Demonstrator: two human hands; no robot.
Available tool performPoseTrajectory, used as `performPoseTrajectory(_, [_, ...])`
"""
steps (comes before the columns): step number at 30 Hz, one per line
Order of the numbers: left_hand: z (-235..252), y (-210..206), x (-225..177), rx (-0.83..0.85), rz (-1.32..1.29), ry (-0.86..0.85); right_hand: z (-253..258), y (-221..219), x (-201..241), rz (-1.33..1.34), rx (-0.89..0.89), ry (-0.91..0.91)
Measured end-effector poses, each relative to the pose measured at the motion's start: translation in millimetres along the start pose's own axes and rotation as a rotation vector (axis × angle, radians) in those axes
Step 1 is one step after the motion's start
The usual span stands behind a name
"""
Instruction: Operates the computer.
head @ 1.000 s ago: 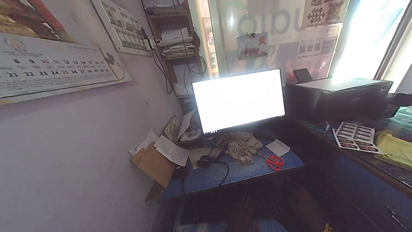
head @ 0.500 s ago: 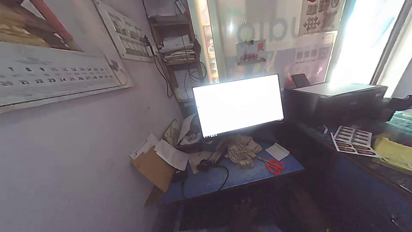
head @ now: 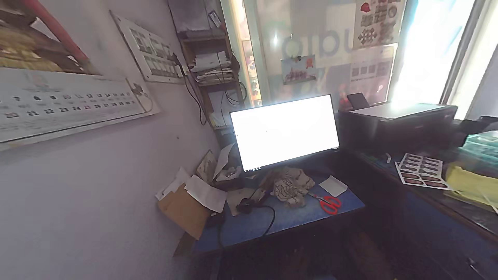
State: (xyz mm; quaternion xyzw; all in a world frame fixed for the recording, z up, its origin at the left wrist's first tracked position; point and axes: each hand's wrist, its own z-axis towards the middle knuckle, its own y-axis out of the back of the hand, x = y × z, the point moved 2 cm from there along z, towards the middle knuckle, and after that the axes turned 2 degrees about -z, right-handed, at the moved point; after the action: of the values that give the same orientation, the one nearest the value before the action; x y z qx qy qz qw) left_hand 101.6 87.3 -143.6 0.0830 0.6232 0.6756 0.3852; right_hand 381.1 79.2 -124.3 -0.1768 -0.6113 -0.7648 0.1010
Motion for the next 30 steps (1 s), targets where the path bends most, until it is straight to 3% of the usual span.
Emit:
performPoseTrajectory(19, [-4.0, -4.6, 2.4, -0.027, -0.068, 0.012, -7.1, 6.9, 8.9, 0.032, -0.010, -0.005])
performPoseTrajectory(30, [-3.4, 15.8, -13.9, 0.036, -0.065, 0.065, -0.6, -11.8, -11.5, -0.058, -0.143, 0.072])
